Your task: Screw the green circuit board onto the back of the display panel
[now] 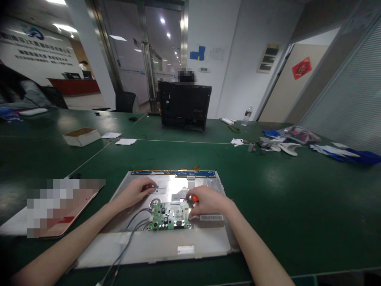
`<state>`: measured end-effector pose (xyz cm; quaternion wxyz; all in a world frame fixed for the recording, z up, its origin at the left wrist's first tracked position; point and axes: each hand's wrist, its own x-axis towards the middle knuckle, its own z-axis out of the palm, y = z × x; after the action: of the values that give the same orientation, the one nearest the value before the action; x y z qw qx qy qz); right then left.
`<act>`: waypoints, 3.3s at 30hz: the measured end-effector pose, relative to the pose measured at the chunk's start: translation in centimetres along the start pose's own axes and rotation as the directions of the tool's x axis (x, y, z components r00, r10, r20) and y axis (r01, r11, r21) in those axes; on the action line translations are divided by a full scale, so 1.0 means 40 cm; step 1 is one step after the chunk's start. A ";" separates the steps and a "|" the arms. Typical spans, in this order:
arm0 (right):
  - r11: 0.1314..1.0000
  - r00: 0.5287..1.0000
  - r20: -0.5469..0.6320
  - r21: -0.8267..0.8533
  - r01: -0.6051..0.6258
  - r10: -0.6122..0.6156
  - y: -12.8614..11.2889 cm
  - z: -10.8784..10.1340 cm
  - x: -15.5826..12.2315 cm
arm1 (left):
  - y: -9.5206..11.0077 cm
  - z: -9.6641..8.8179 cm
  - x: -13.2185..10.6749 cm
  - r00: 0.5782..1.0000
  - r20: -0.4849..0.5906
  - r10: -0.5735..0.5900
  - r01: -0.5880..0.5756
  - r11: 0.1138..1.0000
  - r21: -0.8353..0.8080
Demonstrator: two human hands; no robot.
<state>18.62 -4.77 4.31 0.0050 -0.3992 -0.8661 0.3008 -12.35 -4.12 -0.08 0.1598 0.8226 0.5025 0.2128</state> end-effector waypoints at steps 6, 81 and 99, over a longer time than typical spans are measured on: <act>0.997 0.997 0.074 0.070 -0.021 0.016 0.003 -0.003 -0.005 | -0.004 -0.010 -0.005 0.999 -0.009 -0.034 0.034 0.999 0.002; 0.918 0.947 -0.314 0.354 0.180 -0.064 -0.007 -0.052 -0.047 | 0.082 -0.053 -0.056 0.920 0.329 0.212 -0.130 0.958 -0.254; 0.141 0.938 -0.297 0.951 0.274 0.177 0.147 0.055 0.089 | 0.072 0.018 -0.012 0.964 0.105 0.244 -0.214 0.948 -0.236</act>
<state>19.71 -0.49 -1.42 0.4243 -0.3135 -0.4521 0.7192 -9.98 -5.86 0.59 0.2582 0.8646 0.3647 0.2298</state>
